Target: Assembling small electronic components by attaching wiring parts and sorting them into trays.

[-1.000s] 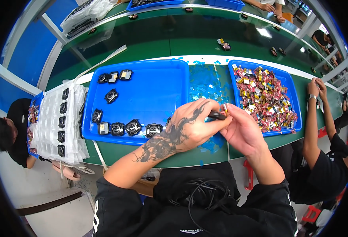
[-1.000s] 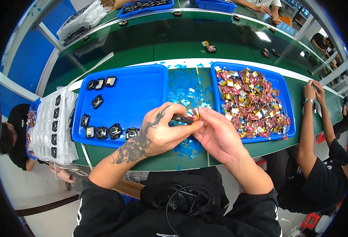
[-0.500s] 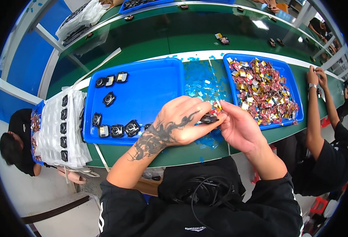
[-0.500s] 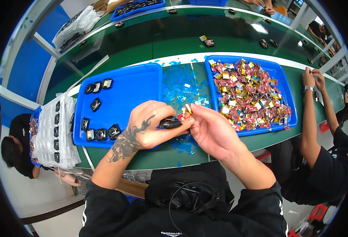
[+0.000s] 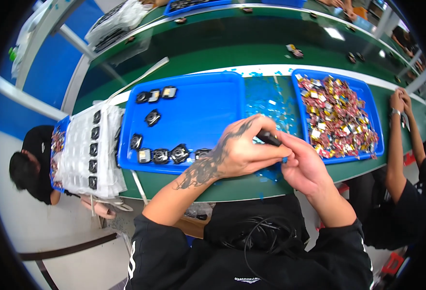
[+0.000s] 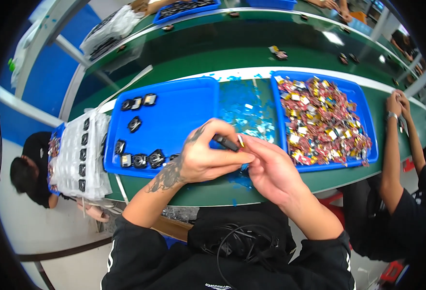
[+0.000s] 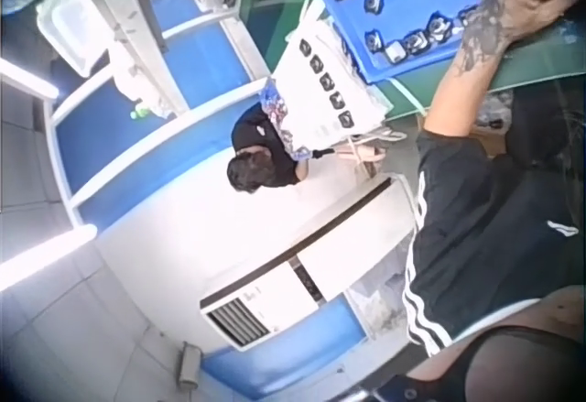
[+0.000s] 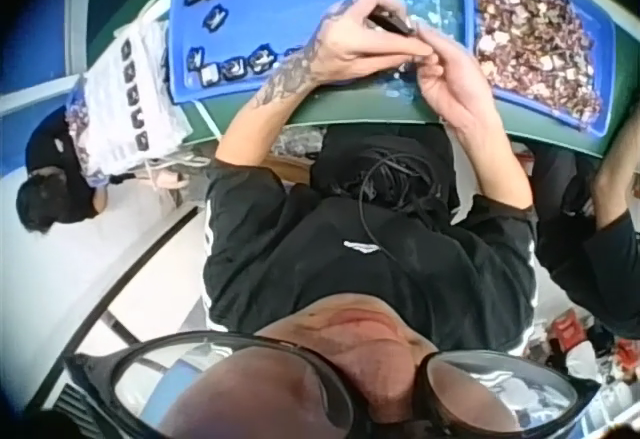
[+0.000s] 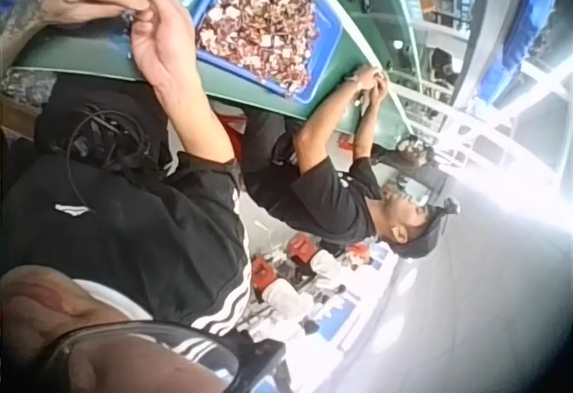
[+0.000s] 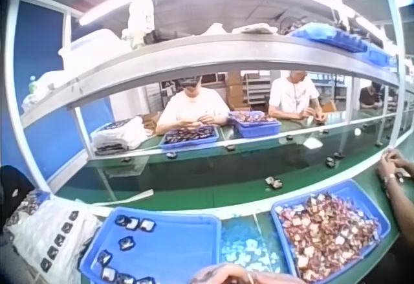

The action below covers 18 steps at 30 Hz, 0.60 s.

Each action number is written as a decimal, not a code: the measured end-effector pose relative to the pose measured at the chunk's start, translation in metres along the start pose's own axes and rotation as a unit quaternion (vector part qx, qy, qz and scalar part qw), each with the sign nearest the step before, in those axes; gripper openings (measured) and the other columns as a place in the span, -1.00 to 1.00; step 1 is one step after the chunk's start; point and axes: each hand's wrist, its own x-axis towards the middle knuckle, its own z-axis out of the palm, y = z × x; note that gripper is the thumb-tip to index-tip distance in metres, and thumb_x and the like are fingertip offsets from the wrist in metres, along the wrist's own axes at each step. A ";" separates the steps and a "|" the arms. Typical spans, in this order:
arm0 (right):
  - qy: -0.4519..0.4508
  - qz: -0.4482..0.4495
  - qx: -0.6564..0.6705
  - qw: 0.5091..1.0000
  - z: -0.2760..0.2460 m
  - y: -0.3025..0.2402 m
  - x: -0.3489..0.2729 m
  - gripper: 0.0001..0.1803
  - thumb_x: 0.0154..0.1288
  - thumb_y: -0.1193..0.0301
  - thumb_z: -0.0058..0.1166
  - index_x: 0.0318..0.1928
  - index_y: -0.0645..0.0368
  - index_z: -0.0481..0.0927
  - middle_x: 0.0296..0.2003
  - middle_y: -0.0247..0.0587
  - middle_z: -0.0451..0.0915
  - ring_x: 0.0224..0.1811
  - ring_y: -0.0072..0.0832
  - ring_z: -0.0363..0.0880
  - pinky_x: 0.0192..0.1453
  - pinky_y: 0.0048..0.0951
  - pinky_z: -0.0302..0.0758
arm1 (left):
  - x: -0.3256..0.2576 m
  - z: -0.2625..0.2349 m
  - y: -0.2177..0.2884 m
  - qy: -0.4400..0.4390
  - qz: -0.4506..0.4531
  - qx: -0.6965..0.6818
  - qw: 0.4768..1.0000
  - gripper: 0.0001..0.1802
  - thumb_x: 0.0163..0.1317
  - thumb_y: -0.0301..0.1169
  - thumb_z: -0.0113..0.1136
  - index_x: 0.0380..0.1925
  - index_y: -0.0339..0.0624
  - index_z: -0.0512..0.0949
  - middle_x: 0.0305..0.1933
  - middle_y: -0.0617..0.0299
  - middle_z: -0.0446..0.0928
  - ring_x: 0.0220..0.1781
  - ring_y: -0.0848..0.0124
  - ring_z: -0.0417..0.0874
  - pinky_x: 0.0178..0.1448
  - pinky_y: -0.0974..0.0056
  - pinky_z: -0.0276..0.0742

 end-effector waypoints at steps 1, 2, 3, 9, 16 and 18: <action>-0.002 0.006 -0.001 1.000 0.002 -0.001 -0.005 -0.69 0.43 0.44 0.00 0.12 0.27 0.48 -0.22 -0.35 0.56 -0.43 -0.75 0.37 -0.52 -0.73 0.26 | 0.000 0.000 0.001 0.001 -0.068 -0.067 0.995 -0.79 -0.01 -0.45 0.43 -0.30 -0.03 0.71 -0.20 0.13 0.47 -0.17 0.29 0.58 -0.17 0.27 0.56; 0.002 -0.039 -0.060 0.997 0.011 0.000 -0.011 -0.66 0.42 0.44 0.00 0.16 0.25 0.45 -0.19 -0.35 0.54 -0.42 -0.73 0.37 -0.52 -0.71 0.26 | -0.002 -0.002 0.002 -0.002 -0.179 -0.153 0.972 -0.81 0.06 -0.50 0.34 -0.27 -0.12 0.70 -0.15 0.09 0.45 -0.09 0.29 0.55 -0.03 0.27 0.52; 0.009 -0.087 -0.116 0.989 0.018 0.002 -0.016 -0.63 0.42 0.44 0.00 0.19 0.23 0.43 -0.16 -0.34 0.51 -0.40 -0.72 0.36 -0.52 -0.69 0.26 | 0.000 -0.001 -0.006 -0.003 -0.174 -0.166 0.971 -0.82 0.10 -0.47 0.32 -0.25 -0.16 0.69 -0.09 0.09 0.42 -0.07 0.28 0.54 0.04 0.25 0.48; -0.010 -0.346 -0.465 0.815 0.017 -0.018 -0.004 -0.77 0.34 0.45 0.09 -0.02 0.24 0.56 -0.16 -0.37 0.49 -0.27 -0.75 0.39 -0.40 -0.72 0.30 | -0.004 -0.004 -0.003 -0.033 -0.270 -0.200 0.941 -0.82 0.11 -0.42 0.32 -0.26 -0.20 0.67 -0.05 0.04 0.42 -0.05 0.25 0.54 0.05 0.21 0.48; -0.040 -0.215 -0.497 0.840 0.020 -0.034 0.002 -0.89 0.32 0.48 0.14 -0.29 0.30 0.58 -0.41 -0.42 0.58 -0.37 -0.78 0.47 -0.28 -0.72 0.38 | -0.007 0.003 -0.001 -0.011 -0.273 -0.111 0.956 -0.86 0.07 -0.47 0.38 -0.34 -0.24 0.67 -0.14 0.12 0.44 -0.10 0.31 0.54 0.00 0.26 0.47; -0.045 -0.188 -0.503 0.843 0.020 -0.037 0.003 -0.87 0.34 0.45 0.12 -0.30 0.28 0.59 -0.41 -0.43 0.58 -0.38 -0.78 0.46 -0.30 -0.72 0.38 | -0.007 0.004 -0.002 0.012 -0.208 -0.038 0.977 -0.83 0.02 -0.46 0.42 -0.36 -0.22 0.67 -0.15 0.11 0.45 -0.16 0.26 0.57 -0.05 0.24 0.51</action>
